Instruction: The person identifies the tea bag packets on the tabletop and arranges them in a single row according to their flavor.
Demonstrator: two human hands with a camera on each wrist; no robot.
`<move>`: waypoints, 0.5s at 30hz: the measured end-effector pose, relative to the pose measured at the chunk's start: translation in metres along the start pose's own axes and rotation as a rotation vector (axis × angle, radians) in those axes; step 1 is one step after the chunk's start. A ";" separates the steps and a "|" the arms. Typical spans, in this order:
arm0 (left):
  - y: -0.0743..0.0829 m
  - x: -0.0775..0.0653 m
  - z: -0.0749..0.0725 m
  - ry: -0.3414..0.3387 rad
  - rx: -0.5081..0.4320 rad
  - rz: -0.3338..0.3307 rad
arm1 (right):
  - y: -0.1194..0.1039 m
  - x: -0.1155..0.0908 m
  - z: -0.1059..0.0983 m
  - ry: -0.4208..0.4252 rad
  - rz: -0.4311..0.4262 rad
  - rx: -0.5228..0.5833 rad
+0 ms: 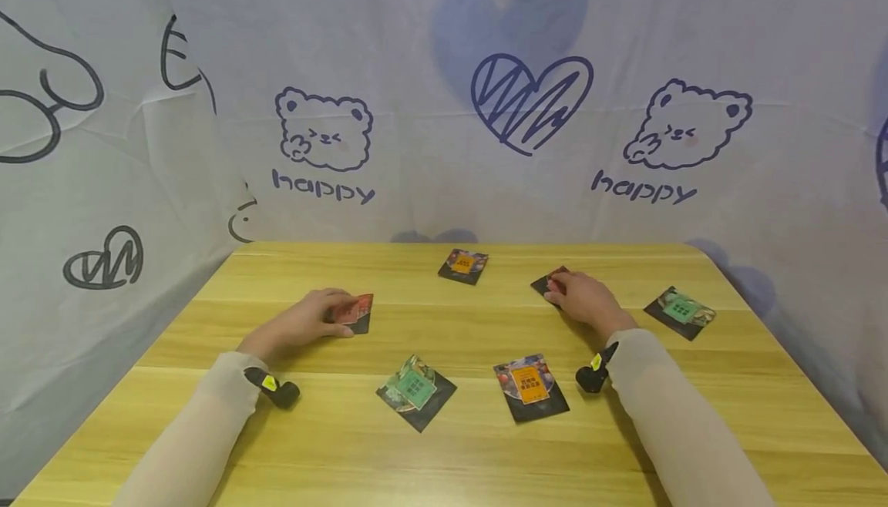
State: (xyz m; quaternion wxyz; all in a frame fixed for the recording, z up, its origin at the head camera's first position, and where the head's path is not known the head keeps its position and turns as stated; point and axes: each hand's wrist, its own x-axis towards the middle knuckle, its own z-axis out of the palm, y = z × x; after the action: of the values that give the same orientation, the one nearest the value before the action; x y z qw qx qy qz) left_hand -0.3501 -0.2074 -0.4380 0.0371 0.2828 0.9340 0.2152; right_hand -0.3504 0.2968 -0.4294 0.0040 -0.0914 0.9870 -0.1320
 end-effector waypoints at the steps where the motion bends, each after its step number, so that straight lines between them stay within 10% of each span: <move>1: 0.000 -0.001 0.000 0.002 -0.007 0.000 | 0.000 0.000 0.000 -0.001 0.002 0.000; 15: -0.004 -0.003 0.001 0.010 -0.105 0.003 | 0.001 -0.003 0.000 -0.001 -0.061 0.027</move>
State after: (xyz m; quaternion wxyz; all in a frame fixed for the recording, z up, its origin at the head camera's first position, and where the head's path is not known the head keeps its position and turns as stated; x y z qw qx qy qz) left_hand -0.3491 -0.2119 -0.4412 0.0470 0.2807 0.9212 0.2653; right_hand -0.3480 0.2984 -0.4299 0.0019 -0.1215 0.9819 -0.1456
